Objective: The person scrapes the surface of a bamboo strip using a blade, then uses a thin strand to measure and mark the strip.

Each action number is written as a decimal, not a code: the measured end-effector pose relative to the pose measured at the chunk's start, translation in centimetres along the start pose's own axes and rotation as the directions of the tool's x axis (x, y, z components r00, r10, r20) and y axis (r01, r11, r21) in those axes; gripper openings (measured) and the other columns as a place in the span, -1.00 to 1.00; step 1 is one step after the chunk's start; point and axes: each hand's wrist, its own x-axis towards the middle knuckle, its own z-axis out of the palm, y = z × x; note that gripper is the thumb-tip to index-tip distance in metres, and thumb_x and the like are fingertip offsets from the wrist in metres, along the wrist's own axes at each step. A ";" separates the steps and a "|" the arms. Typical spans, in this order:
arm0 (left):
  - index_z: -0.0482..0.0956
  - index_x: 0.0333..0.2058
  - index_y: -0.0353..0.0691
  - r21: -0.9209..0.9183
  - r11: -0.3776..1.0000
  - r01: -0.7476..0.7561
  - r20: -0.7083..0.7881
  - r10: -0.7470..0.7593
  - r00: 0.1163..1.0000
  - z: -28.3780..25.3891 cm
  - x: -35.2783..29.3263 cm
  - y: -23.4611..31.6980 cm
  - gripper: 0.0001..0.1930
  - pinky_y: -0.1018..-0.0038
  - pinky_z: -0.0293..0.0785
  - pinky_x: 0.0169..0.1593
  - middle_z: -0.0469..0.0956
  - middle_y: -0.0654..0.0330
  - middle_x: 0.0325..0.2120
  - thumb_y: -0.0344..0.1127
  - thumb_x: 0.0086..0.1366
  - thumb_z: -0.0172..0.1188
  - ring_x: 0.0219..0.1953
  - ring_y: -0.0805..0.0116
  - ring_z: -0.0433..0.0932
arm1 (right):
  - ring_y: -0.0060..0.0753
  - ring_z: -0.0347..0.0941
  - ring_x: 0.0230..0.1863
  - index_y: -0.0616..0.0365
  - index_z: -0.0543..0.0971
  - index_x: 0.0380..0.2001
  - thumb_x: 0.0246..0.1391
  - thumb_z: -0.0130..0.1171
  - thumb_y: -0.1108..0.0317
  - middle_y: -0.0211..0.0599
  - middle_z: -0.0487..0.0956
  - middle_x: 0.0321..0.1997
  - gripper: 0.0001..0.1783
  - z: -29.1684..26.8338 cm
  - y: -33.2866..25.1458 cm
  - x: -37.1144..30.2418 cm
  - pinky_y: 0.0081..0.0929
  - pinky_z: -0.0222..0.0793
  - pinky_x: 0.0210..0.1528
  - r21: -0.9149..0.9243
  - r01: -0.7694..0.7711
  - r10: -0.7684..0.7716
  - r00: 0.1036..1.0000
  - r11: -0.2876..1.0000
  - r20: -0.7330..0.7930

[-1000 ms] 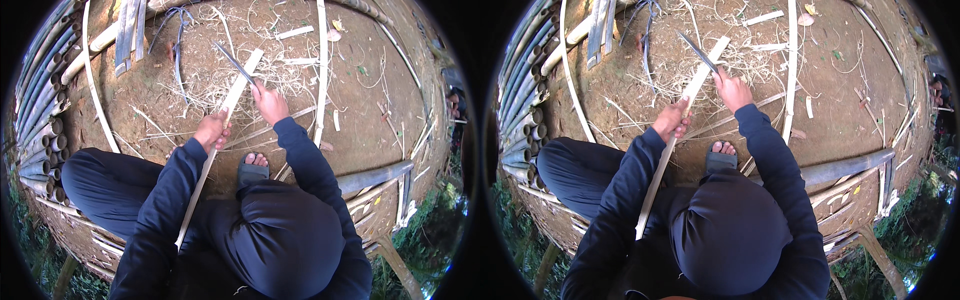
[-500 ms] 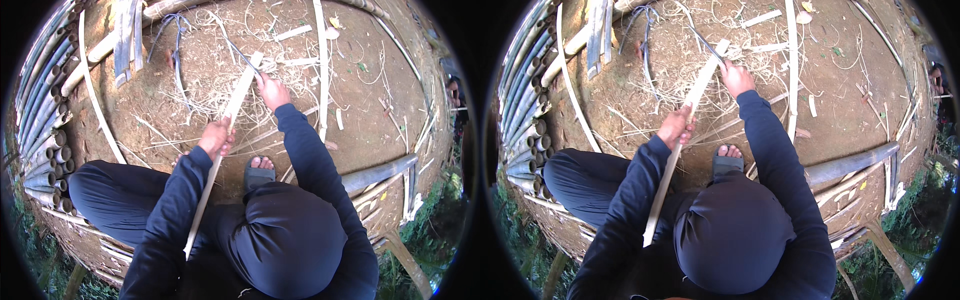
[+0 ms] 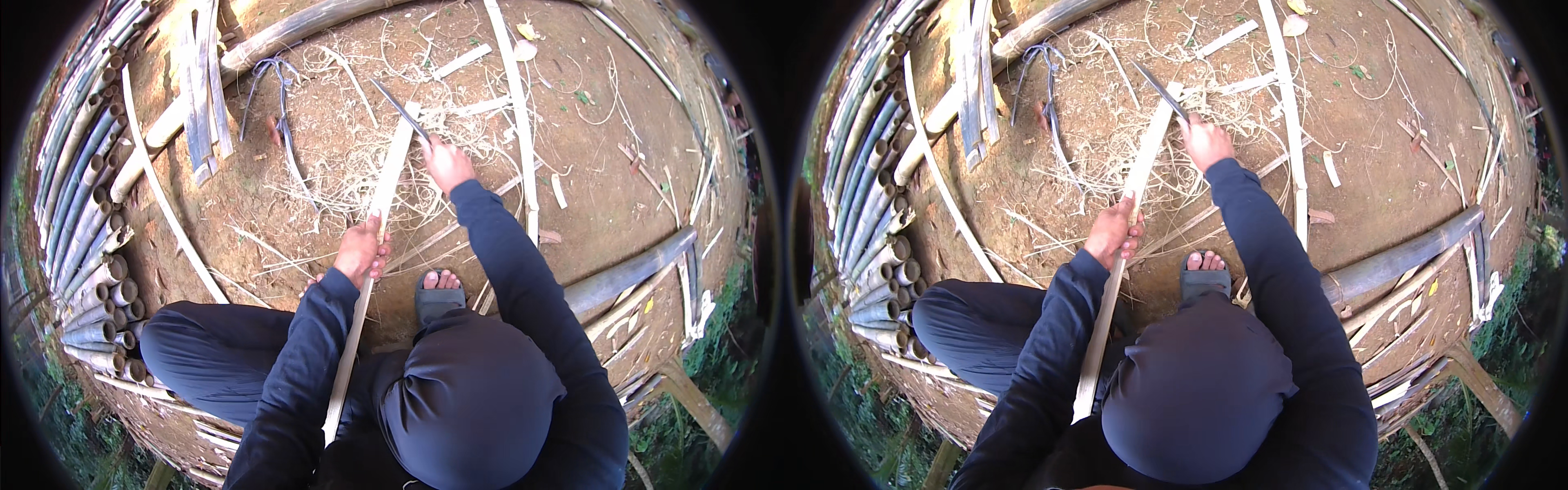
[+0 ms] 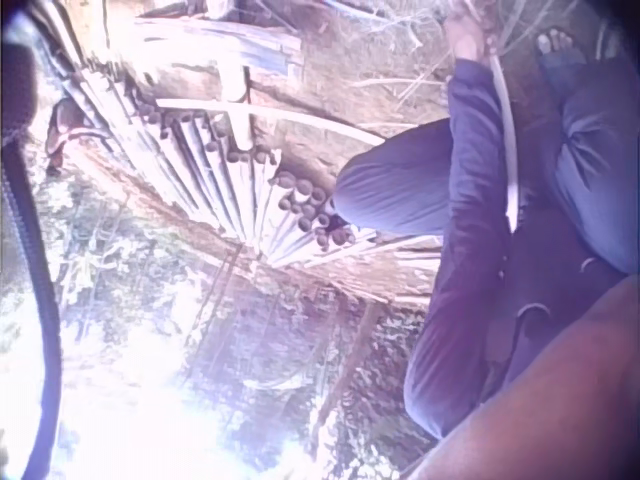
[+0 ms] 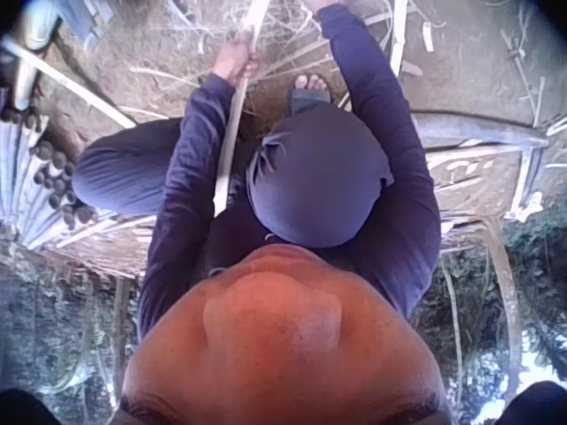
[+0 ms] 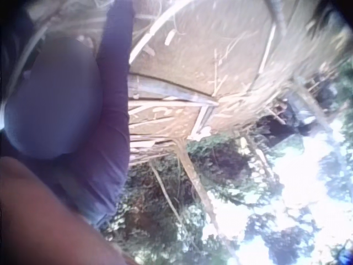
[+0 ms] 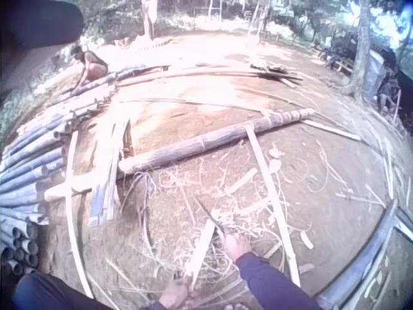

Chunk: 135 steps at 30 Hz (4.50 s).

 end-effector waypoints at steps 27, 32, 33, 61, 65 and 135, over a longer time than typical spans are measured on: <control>0.34 -0.33 -0.17 0.059 0.997 0.048 0.002 -0.048 0.999 -2.2 -3.7 1.6 -0.54 0.66 0.01 -0.75 0.22 0.41 -0.64 0.17 0.44 -0.04 -0.77 0.66 0.05 | -0.07 0.61 -0.58 0.33 0.47 -0.21 0.43 -0.26 0.05 -0.07 0.56 -0.67 -0.49 -0.6 0.0 -6.0 -0.17 0.58 -0.50 0.033 -0.052 0.051 0.999 0.998 0.011; 0.31 -0.32 -0.16 0.029 0.997 0.076 0.037 -0.077 0.996 -1.1 -3.9 3.2 -0.57 0.67 0.01 -0.75 0.19 0.43 -0.64 0.13 0.48 -0.10 -0.75 0.68 0.03 | -0.07 0.63 -0.53 0.26 0.49 -0.28 0.39 -0.17 0.01 -0.07 0.59 -0.63 -0.51 -0.2 0.6 -4.6 -0.16 0.58 -0.49 -0.027 -0.016 0.014 0.998 1.000 -0.061; 0.31 -0.32 -0.16 0.032 0.996 0.078 0.030 -0.079 0.996 -0.8 -4.1 3.3 -0.57 0.66 0.01 -0.75 0.19 0.43 -0.64 0.12 0.48 -0.11 -0.75 0.68 0.03 | -0.08 0.63 -0.54 0.26 0.49 -0.28 0.39 -0.16 0.01 -0.07 0.59 -0.64 -0.52 0.4 0.4 -4.1 -0.16 0.58 -0.49 -0.030 -0.025 0.022 0.997 0.999 -0.080; 0.31 -0.20 -0.16 0.163 0.796 -0.583 -0.224 0.605 0.764 -11.4 -23.8 19.1 -0.55 0.59 0.19 -0.67 0.25 0.36 -0.60 0.17 0.47 -0.14 -0.73 0.59 0.15 | 0.08 0.39 0.04 0.23 0.54 0.09 0.27 0.05 0.02 0.10 0.45 -0.05 -0.47 -3.6 -8.3 -17.2 -0.08 0.30 0.10 0.330 0.274 -0.282 0.959 0.903 -0.025; 0.30 -0.21 -0.19 0.250 0.693 -0.676 -0.276 0.721 0.636 -7.6 -18.6 26.0 -0.61 0.54 0.23 -0.64 0.24 0.31 -0.58 0.07 0.50 -0.15 -0.66 0.52 0.19 | -0.30 0.52 0.00 0.21 0.40 0.23 0.34 -0.22 -0.26 -0.12 0.57 -0.12 -0.23 -5.8 -15.7 -14.8 -0.37 0.41 0.01 0.848 -0.191 -0.696 0.498 0.494 0.518; 0.39 -0.32 -0.15 -0.007 0.770 -0.638 -0.394 0.584 0.710 -17.9 2.1 23.8 -0.68 0.54 -0.03 -0.70 0.33 0.36 -0.63 -0.04 0.50 -0.09 -0.75 0.56 0.18 | -0.55 0.51 -0.61 0.21 0.42 -0.33 0.39 -0.11 -0.05 -0.37 0.45 -0.58 -0.51 -2.2 7.6 -25.0 -0.57 0.38 -0.71 0.811 -0.442 0.577 0.800 0.382 0.165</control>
